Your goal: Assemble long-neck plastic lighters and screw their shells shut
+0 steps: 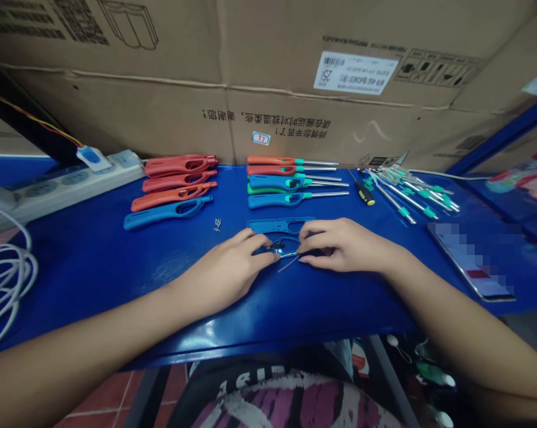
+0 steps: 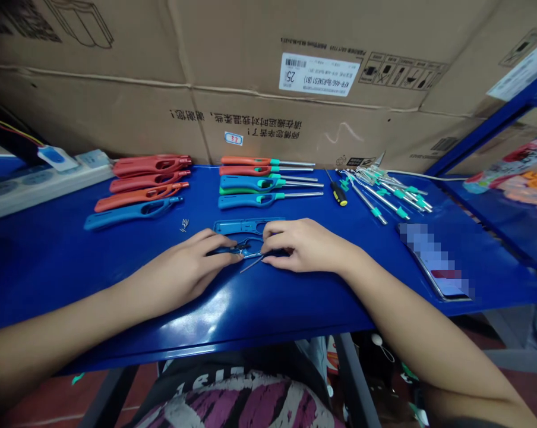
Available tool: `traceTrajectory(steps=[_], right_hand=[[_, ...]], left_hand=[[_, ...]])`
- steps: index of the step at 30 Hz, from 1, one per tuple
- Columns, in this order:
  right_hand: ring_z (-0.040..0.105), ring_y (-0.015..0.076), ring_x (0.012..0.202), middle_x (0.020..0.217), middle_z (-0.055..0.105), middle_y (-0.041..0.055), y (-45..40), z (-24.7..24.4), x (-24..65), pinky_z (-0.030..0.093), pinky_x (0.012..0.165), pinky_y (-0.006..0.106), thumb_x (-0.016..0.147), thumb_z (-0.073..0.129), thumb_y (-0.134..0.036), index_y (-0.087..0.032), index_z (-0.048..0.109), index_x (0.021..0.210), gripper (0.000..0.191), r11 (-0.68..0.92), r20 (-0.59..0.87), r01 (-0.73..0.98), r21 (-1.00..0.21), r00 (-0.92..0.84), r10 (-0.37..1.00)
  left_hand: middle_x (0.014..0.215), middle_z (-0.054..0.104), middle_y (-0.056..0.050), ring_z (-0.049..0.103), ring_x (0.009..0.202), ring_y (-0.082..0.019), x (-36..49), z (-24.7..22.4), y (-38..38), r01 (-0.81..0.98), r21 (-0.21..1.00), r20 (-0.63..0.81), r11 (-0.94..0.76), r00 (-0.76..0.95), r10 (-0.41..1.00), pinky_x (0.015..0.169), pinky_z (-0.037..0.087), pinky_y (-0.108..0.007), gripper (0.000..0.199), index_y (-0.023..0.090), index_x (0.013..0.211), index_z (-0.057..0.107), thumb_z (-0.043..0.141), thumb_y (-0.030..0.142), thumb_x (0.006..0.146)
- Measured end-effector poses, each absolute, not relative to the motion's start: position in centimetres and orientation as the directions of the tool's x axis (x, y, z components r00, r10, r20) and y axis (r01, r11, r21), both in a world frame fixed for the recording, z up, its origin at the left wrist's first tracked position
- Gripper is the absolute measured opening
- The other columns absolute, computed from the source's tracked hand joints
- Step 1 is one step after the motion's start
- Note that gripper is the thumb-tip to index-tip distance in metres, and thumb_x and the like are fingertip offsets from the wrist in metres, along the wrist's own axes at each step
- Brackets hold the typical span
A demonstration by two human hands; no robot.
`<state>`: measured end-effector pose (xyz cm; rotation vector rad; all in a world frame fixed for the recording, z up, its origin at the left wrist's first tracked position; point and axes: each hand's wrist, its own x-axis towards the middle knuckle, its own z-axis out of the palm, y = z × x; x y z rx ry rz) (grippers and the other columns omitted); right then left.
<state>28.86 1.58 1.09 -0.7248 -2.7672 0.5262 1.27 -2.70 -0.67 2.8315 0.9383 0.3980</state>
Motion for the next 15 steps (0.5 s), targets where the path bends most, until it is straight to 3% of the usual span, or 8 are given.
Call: traceTrajectory(steps=[4,7,12,15], right_hand=[[0.065,0.0145,0.087,0.112,0.068,0.0062,1.8,1.2,29.2,0.050,0.076,0.026,0.095,0.062,-0.033,-0.021,0.073,0.109,0.021,0.802,0.192,0.447,-0.397,-0.814,0.548],[0.066,0.0195,0.100,0.111,0.069,0.0070,3.3,1.4,30.6,0.051,0.087,0.032,0.096,0.058,-0.032,-0.023,0.070,0.113,0.023,0.756,0.342,0.567,-0.327,-0.675,0.654],[0.062,0.0276,0.099,0.103,0.069,0.0111,7.6,1.2,35.9,0.049,0.090,0.042,0.089,0.052,-0.018,-0.018,0.067,0.119,0.034,0.499,0.494,0.836,-0.228,-0.342,0.799],[0.060,0.0301,0.108,0.109,0.068,0.0132,9.7,0.3,39.2,0.044,0.101,0.044,0.079,0.050,-0.007,-0.017,0.070,0.112,0.040,0.245,0.458,0.943,-0.225,-0.119,0.881]], left_hand=[[0.123,0.065,-0.011,0.058,0.110,-0.027,1.3,-0.6,-2.7,0.572,0.192,0.209,-0.797,0.770,0.603,0.093,0.057,-0.043,0.036,0.021,0.126,0.068,0.047,0.009,0.098],[0.123,0.064,-0.012,0.059,0.110,-0.027,1.2,-0.6,-2.7,0.574,0.183,0.207,-0.798,0.771,0.602,0.091,0.058,-0.043,0.037,0.020,0.126,0.067,0.046,0.008,0.097],[0.126,0.063,-0.012,0.060,0.110,-0.026,1.1,-0.9,-2.5,0.565,0.185,0.243,-0.804,0.767,0.594,0.090,0.059,-0.043,0.036,0.021,0.125,0.067,0.045,0.010,0.099],[0.128,0.063,-0.011,0.061,0.113,-0.026,1.0,-1.1,-2.4,0.564,0.181,0.259,-0.806,0.763,0.592,0.091,0.058,-0.043,0.037,0.022,0.127,0.066,0.044,0.011,0.099]])
